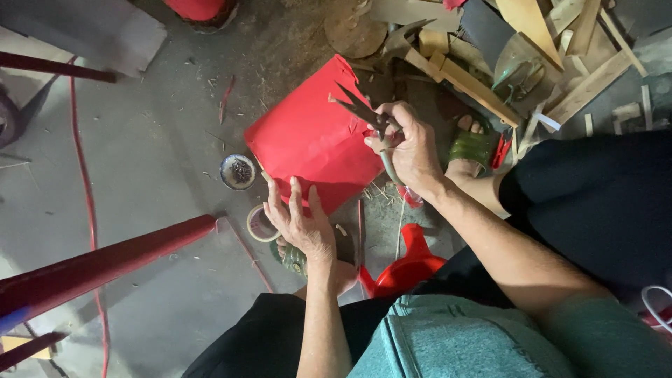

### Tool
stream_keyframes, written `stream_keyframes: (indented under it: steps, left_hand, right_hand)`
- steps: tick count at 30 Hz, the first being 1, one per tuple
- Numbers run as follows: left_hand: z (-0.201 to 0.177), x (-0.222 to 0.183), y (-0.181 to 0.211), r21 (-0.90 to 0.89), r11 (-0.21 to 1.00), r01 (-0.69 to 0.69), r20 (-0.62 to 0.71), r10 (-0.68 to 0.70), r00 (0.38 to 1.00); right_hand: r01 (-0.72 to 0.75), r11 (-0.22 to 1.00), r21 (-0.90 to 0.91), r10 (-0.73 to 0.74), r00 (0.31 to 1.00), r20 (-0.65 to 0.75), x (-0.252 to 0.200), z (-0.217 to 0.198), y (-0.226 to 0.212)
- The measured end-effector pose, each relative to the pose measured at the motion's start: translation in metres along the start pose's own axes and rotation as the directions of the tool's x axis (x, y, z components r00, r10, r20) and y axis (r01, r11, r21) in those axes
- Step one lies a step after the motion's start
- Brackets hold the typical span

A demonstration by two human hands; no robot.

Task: Trimming excess red material from a cylindrical object using scissors after securing it with tape.

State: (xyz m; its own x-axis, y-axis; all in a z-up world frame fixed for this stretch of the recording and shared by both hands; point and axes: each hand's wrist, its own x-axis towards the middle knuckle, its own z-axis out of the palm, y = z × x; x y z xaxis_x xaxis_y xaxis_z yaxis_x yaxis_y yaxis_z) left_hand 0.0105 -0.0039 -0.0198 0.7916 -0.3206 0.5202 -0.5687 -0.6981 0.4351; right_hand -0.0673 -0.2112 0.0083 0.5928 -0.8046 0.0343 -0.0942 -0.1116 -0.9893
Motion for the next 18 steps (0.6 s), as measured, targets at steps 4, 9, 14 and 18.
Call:
stream_keyframes:
  steps: [4,9,14,18]
  left_hand:
    - [0.001,-0.002,0.0,-0.004,1.0,0.013,-0.007,-0.014,1.0]
    - [0.002,-0.002,-0.003,-0.06,0.997,0.041,-0.015,-0.042,0.999]
    - [0.0,0.0,-0.002,-0.109,0.991,0.081,-0.006,-0.083,0.997]
    - [-0.002,-0.002,0.001,-0.165,0.977,0.136,0.014,-0.135,0.991]
  right_hand:
    - [0.076,0.992,-0.101,-0.074,0.997,0.023,-0.002,0.0,-0.012]
    - [0.171,0.962,-0.214,-0.173,0.985,0.008,0.002,0.008,-0.003]
    - [0.267,0.892,-0.365,-0.272,0.962,0.037,0.002,0.013,0.003]
    - [0.298,0.883,-0.364,-0.297,0.953,0.06,0.003,0.011,-0.002]
